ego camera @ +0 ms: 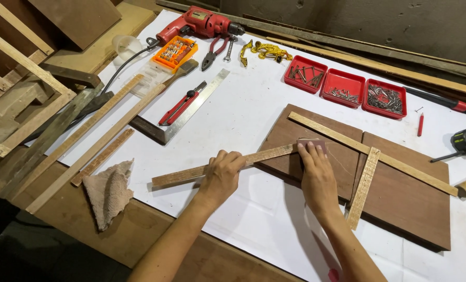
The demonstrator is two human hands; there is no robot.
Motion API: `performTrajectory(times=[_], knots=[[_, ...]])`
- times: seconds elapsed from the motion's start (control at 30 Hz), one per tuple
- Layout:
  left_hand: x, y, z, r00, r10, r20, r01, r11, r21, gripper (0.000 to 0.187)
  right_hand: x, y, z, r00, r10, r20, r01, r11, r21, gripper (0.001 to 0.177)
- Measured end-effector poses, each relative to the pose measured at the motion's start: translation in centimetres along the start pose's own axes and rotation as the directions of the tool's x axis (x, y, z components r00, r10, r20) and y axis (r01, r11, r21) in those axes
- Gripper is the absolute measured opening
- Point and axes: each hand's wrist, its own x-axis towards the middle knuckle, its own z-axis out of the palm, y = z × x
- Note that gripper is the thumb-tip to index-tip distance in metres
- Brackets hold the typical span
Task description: Measuring, aligning, and sanding wood strips on a workbench.
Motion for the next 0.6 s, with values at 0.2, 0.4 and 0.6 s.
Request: performTrajectory(times=[0.2,0.4,0.6], knots=[[-0.2,0.3,-0.3,1.0,-0.01,0.005,0.01,1.0,-0.022,0.017,-2.8,-5.5,-3.1,0.968,-0.232,-0.099,0.248,0.944,0.216,0.053],[-0.8,0.9,-1.5,0.998,0.007,-0.054,-0.009,0.999,-0.041,0.015,-5.6,-7.5,-2.1,0.943,-0.322,0.081,0.3,0.932,0.203,0.062],[-1.4,0.1,-0.7,0.999,0.01,-0.039,-0.011,1.0,-0.028,0.013,-4.9,-8.4,-3.1,0.91,-0.387,0.148,0.35,0.909,0.229,0.051]])
